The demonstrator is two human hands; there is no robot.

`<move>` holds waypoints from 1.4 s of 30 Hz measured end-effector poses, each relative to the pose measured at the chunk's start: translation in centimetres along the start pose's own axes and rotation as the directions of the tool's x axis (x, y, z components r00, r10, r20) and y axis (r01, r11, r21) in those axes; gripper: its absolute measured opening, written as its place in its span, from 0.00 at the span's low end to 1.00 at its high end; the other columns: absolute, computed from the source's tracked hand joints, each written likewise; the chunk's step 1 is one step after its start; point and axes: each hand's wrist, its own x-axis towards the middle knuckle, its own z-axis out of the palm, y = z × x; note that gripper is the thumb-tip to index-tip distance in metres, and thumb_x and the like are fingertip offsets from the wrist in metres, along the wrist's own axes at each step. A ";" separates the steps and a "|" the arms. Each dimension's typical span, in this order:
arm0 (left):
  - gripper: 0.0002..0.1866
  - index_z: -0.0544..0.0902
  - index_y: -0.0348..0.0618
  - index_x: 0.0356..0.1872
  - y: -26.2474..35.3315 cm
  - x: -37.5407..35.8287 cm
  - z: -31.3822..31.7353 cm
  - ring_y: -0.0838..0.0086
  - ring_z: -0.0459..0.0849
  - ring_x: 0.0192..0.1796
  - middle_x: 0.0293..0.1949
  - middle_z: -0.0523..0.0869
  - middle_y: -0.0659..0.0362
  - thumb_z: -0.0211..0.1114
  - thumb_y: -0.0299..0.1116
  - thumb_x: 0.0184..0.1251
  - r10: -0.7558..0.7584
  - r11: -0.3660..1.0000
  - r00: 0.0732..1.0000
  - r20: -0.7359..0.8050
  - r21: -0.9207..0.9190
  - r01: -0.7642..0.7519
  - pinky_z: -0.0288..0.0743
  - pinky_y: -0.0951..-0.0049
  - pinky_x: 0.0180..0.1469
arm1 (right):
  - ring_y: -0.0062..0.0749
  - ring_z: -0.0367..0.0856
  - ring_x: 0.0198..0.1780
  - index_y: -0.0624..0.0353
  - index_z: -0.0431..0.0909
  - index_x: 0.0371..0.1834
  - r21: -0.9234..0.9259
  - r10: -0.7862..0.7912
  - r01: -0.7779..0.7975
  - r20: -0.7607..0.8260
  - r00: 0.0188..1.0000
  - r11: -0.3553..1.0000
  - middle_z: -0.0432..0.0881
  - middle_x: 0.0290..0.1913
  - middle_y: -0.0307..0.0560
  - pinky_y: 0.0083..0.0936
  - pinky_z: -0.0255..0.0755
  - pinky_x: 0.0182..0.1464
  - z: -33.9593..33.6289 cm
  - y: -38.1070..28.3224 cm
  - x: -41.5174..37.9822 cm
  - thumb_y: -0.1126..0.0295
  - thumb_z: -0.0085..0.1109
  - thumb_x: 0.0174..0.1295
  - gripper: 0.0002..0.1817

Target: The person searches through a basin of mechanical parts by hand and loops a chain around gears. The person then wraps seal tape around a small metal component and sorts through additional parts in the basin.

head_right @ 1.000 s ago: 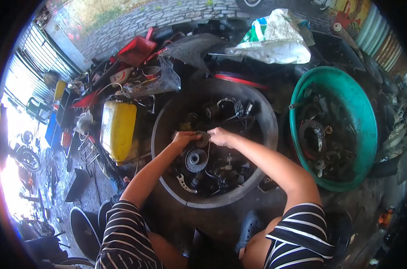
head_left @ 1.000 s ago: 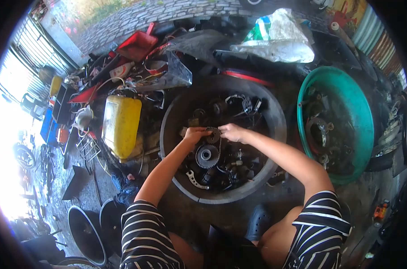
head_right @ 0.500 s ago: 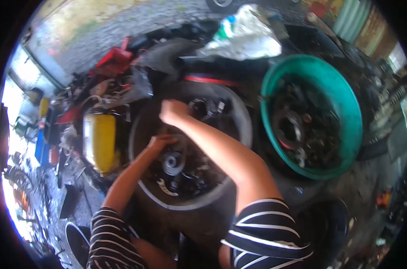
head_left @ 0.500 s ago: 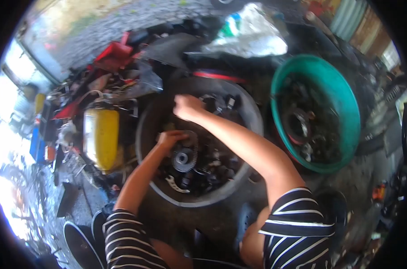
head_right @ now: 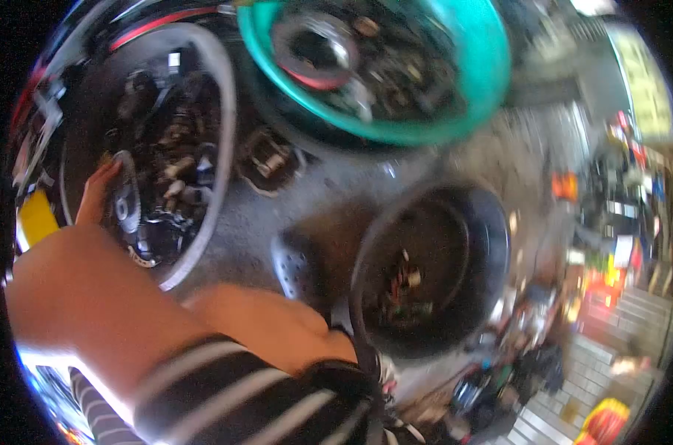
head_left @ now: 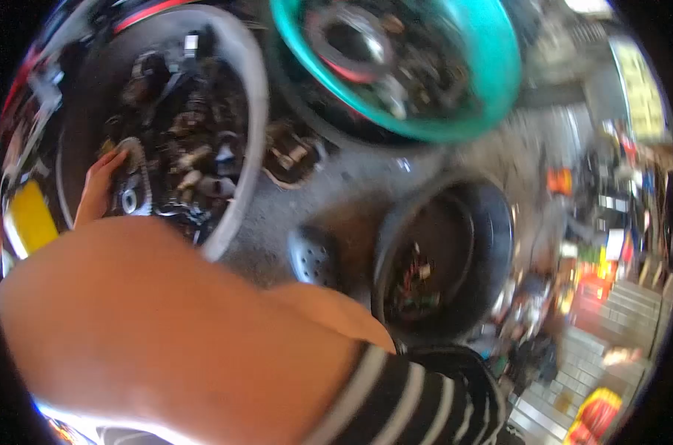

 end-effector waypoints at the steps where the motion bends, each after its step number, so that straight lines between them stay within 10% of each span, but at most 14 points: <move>1: 0.18 0.74 0.34 0.46 0.6 -1.1 0.4 0.76 0.77 0.39 0.38 0.80 0.58 0.60 0.34 0.55 -0.001 0.997 0.996 -0.084 -0.082 -0.006 0.69 0.77 0.44 | 0.35 0.76 0.41 0.54 0.76 0.36 -0.041 -0.086 0.084 -0.036 0.996 0.996 0.78 0.36 0.44 0.33 0.70 0.39 -0.2 -1.7 1.1 0.62 0.49 0.52 0.12; 12: 0.21 0.76 0.34 0.44 0.6 -0.4 0.5 0.73 0.79 0.33 0.33 0.81 0.55 0.65 0.35 0.50 0.107 0.967 0.969 -0.224 0.249 -0.050 0.72 0.74 0.39 | 0.35 0.76 0.45 0.53 0.77 0.41 -0.410 -0.657 0.522 -0.341 0.673 0.748 0.78 0.42 0.43 0.37 0.69 0.40 -4.2 -15.4 4.1 0.59 0.50 0.53 0.16; 13: 0.24 0.75 0.36 0.47 2.0 -4.5 0.8 0.71 0.79 0.38 0.38 0.81 0.53 0.66 0.37 0.49 0.536 0.674 0.837 0.111 0.541 -0.504 0.71 0.71 0.44 | 0.35 0.76 0.45 0.53 0.77 0.41 -0.431 -0.693 0.545 -0.388 0.608 0.719 0.78 0.42 0.43 0.37 0.69 0.41 -5.4 -17.8 4.1 0.59 0.51 0.53 0.16; 14: 0.23 0.74 0.36 0.48 3.2 -3.9 1.2 0.72 0.77 0.42 0.42 0.79 0.53 0.63 0.38 0.52 0.227 0.890 0.971 -0.081 0.423 -0.172 0.68 0.70 0.48 | 0.35 0.76 0.46 0.53 0.77 0.42 -0.449 -0.721 0.564 -0.435 0.539 0.693 0.78 0.43 0.43 0.37 0.69 0.41 -5.4 -22.3 5.2 0.59 0.51 0.53 0.16; 15: 0.22 0.73 0.37 0.50 3.1 -2.2 1.1 0.73 0.75 0.47 0.46 0.77 0.53 0.61 0.38 0.55 -0.135 0.959 0.968 -0.210 0.217 0.181 0.65 0.70 0.53 | 0.36 0.79 0.40 0.54 0.79 0.32 0.101 -0.685 0.693 -0.104 0.721 0.714 0.80 0.36 0.48 0.32 0.72 0.40 -10.2 -19.1 4.2 0.60 0.55 0.48 0.13; 17: 0.21 0.75 0.33 0.46 -1.4 2.3 -1.0 0.71 0.76 0.43 0.43 0.79 0.54 0.63 0.37 0.53 0.341 0.914 0.910 -0.236 0.309 -0.263 0.70 0.76 0.47 | 0.38 0.79 0.40 0.53 0.79 0.34 0.113 -0.533 0.531 -0.012 0.846 0.840 0.80 0.37 0.47 0.33 0.73 0.40 -9.6 -15.1 4.7 0.61 0.50 0.46 0.14; 19: 0.23 0.81 0.34 0.36 -4.3 4.9 -3.1 0.74 0.77 0.37 0.34 0.82 0.56 0.73 0.36 0.37 0.276 0.961 0.952 -0.131 0.016 -0.276 0.70 0.75 0.43 | 0.40 0.78 0.40 0.52 0.78 0.34 0.108 -0.472 0.460 0.134 0.871 0.881 0.79 0.37 0.48 0.35 0.73 0.41 -6.5 -11.7 8.1 0.61 0.50 0.46 0.14; 24: 0.20 0.80 0.36 0.38 0.0 0.3 -1.2 0.76 0.77 0.36 0.34 0.81 0.58 0.70 0.36 0.43 0.135 0.978 0.971 -0.197 0.184 -0.099 0.70 0.77 0.41 | 0.35 0.75 0.48 0.47 0.78 0.41 -0.292 -0.258 0.427 0.475 0.842 0.856 0.78 0.44 0.43 0.32 0.69 0.48 -2.1 -4.2 11.0 0.62 0.60 0.46 0.16; 31: 0.20 0.80 0.39 0.40 0.6 -0.7 -1.4 0.75 0.76 0.42 0.38 0.81 0.58 0.69 0.35 0.44 0.136 0.976 0.984 -0.118 0.184 -0.113 0.66 0.75 0.48 | 0.27 0.80 0.35 0.51 0.79 0.41 0.227 -0.365 0.294 0.409 0.837 0.928 0.82 0.31 0.43 0.22 0.72 0.40 1.6 -0.9 10.0 0.62 0.57 0.49 0.15; 42: 0.19 0.80 0.40 0.42 0.0 -0.7 -2.0 0.73 0.74 0.47 0.41 0.80 0.55 0.67 0.32 0.44 0.124 0.973 0.986 -0.112 0.207 -0.099 0.62 0.76 0.53 | 0.22 0.79 0.21 0.67 0.76 0.27 0.150 0.080 -0.296 0.764 0.641 0.943 0.81 0.26 0.50 0.15 0.62 0.12 0.4 -2.7 8.4 0.71 0.54 0.53 0.09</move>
